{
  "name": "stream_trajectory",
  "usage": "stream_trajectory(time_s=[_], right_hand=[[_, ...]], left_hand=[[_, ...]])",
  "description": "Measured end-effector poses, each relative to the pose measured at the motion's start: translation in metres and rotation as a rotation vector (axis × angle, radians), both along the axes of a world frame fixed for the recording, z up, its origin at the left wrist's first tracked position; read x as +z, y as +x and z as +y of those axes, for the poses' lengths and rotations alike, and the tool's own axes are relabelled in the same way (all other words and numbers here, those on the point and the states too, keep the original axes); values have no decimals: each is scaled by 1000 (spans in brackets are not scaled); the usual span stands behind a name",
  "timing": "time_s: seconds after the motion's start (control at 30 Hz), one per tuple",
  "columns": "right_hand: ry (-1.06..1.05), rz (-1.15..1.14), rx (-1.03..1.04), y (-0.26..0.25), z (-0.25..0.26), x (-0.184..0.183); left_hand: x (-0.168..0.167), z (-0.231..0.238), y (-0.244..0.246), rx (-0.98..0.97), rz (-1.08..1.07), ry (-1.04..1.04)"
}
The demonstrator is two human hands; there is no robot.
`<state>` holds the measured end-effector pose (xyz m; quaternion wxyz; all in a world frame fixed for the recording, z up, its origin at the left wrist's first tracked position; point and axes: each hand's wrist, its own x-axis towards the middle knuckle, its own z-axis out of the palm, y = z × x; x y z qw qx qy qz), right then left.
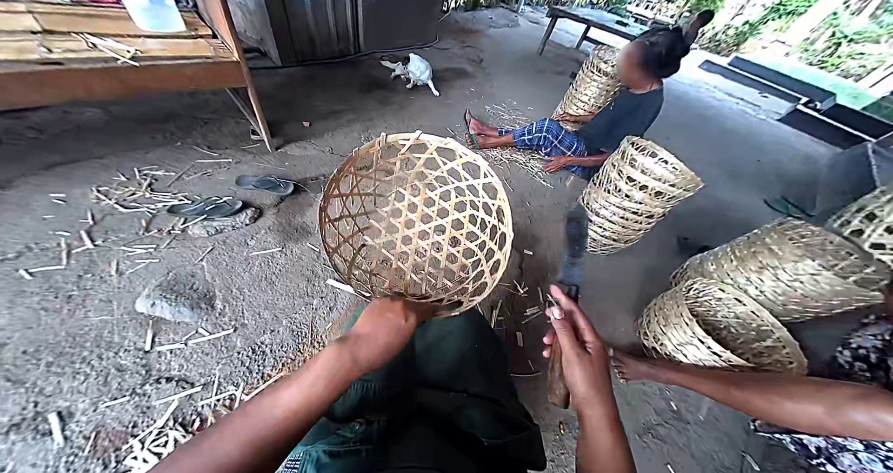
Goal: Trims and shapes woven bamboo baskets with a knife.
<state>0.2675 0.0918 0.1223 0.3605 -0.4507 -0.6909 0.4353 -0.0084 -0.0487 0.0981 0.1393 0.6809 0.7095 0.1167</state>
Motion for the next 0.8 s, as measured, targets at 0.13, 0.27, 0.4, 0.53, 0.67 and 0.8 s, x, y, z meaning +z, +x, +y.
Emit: stream_trajectory(time_s=[0.13, 0.27, 0.4, 0.53, 0.67, 0.8], right_hand=[[-138, 51, 56, -31, 2, -18], [-78, -26, -46, -58, 2, -26], [36, -68, -87, -65, 8, -37], [7, -89, -88, -60, 10, -35], [22, -91, -54, -55, 13, -39], [34, -108, -56, -55, 13, -35]], left_hand=[[-33, -17, 14, -97, 52, 230], [-52, -22, 27, -83, 107, 305], [-58, -20, 27, -86, 140, 345], [-16, -12, 18, -130, 0, -2], [51, 19, -8, -25, 46, 537], [125, 71, -26, -84, 218, 837]])
